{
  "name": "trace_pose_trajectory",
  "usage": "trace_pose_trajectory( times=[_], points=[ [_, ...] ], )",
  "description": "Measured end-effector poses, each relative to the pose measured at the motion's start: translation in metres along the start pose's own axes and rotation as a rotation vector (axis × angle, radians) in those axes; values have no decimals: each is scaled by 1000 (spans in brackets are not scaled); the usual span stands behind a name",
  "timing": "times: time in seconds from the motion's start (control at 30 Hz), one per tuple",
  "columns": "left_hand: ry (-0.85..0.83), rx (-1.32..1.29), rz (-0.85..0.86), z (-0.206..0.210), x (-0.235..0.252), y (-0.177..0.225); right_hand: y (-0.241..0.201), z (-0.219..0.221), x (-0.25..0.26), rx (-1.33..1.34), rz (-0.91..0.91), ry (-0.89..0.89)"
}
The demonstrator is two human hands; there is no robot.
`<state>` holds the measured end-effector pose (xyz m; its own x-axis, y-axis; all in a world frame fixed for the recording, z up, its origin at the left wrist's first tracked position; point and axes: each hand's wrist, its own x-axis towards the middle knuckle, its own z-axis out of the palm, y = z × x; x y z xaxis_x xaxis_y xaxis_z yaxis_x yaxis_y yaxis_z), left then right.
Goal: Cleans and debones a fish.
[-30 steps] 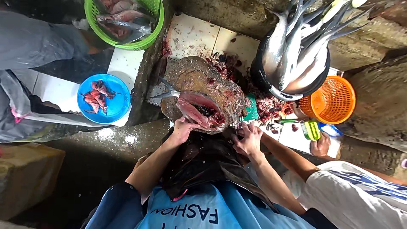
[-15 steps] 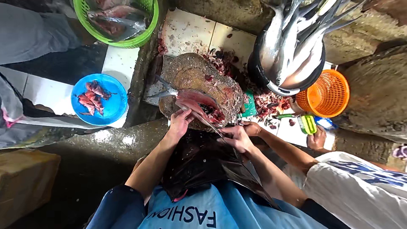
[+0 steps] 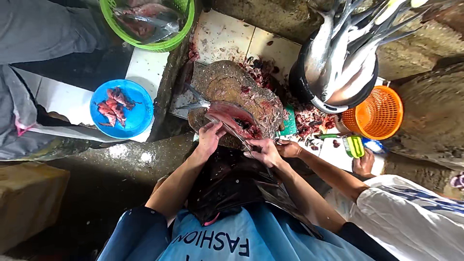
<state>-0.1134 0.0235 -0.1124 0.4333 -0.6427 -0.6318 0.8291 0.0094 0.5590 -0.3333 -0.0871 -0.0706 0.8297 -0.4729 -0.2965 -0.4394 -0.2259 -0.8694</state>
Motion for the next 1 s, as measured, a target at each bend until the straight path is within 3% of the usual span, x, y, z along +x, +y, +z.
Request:
trace_pose_trajectory(
  times=[0.1, 0.2, 0.27, 0.33, 0.47, 0.57, 0.6, 0.67, 0.73, 0.8, 0.87, 1.0],
  points=[
    [-71, 26, -14, -3, 7, 4, -11, -4, 17, -154, 44, -47],
    [-149, 132, -74, -6, 19, 14, -37, -18, 29, -448, 180, -253],
    [-131, 165, -118, 0, 24, 12, -47, -32, 30, -426, 247, -346],
    [-74, 112, -150, 8, 25, 5, -35, -49, 15, -86, 138, -249],
    [51, -68, -238, 40, 12, -5, -5, -40, -12, 1000, -109, 115],
    [109, -137, -264, 58, 7, -11, -4, -6, -12, 1354, -340, 482],
    [118, -128, -269, 61, 6, -12, -6, 4, -9, 1257, -390, 595],
    [120, -63, -273, 63, 4, -13, -11, 16, -7, 638, -314, 726],
    [63, 34, -274, 61, 5, -16, -22, 22, -9, -120, -98, 729],
    [8, 106, -261, 57, 7, -19, -27, 24, -10, -573, 74, 672],
    [-25, 148, -243, 55, 10, -21, -27, 17, -9, -738, 141, 609],
    [-95, 203, -210, 53, -1, -17, -21, 8, -7, -806, 150, 548]
  ],
)
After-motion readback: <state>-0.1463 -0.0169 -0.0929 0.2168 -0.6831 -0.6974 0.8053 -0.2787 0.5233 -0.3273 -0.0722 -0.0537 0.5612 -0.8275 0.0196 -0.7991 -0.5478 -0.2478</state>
